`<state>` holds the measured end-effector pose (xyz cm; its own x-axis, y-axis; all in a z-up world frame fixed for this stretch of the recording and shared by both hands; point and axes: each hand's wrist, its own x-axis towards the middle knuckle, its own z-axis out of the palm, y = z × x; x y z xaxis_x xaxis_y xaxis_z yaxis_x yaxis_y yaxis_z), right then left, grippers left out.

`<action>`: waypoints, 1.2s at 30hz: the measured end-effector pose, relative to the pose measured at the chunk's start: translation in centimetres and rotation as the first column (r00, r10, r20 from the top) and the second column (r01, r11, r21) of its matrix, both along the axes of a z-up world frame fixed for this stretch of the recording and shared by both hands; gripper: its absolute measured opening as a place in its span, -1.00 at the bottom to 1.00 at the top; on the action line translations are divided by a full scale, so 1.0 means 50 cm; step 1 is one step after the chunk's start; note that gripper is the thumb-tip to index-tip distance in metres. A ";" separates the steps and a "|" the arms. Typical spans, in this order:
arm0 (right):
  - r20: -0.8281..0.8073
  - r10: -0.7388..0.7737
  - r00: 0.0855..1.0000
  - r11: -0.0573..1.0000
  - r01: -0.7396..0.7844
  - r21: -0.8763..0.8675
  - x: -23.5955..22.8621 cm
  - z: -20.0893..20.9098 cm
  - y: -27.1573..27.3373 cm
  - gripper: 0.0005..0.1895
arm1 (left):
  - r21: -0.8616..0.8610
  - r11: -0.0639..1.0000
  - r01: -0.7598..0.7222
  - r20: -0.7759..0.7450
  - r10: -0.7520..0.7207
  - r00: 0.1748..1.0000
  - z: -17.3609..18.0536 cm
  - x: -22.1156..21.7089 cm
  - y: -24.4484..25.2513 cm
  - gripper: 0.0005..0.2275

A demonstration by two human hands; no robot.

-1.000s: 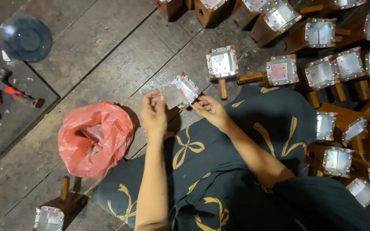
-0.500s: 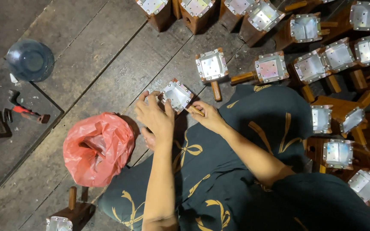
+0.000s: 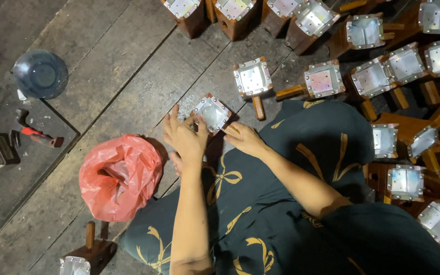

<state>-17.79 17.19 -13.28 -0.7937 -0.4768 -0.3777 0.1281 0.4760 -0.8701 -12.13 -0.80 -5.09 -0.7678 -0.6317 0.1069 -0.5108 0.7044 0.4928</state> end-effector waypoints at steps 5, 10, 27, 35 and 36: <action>-0.003 0.029 1.000 0.999 -0.029 0.013 0.000 0.035 -0.011 -0.65 | -0.088 0.995 -0.044 0.045 0.048 0.998 -0.004 -0.015 -0.001 -0.84; -0.005 0.027 1.000 0.999 -0.027 0.030 0.002 0.018 -0.010 -0.63 | -0.203 0.979 -0.031 0.064 0.045 0.997 0.013 -0.026 0.021 -0.84; 0.085 0.010 0.996 0.965 0.012 -0.261 -0.001 -0.010 0.002 -0.68 | -0.146 0.988 0.057 0.293 -0.012 0.956 0.001 -0.059 -0.013 -0.88; 0.012 0.022 1.000 0.984 -0.020 -0.176 0.003 0.032 -0.010 -0.69 | -0.281 0.930 0.236 0.230 -0.173 0.958 0.045 -0.056 -0.012 -0.89; -0.004 0.027 1.000 0.989 -0.027 -0.149 0.004 0.018 -0.008 -0.68 | -0.369 0.886 0.282 0.215 -0.214 0.953 0.046 -0.061 -0.010 -0.91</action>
<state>-17.58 16.77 -12.38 -0.7804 -0.5489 -0.2996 0.1153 0.3446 -0.9316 -15.17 -1.30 -2.78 -0.9219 -0.3509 0.1643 -0.3430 0.9363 0.0756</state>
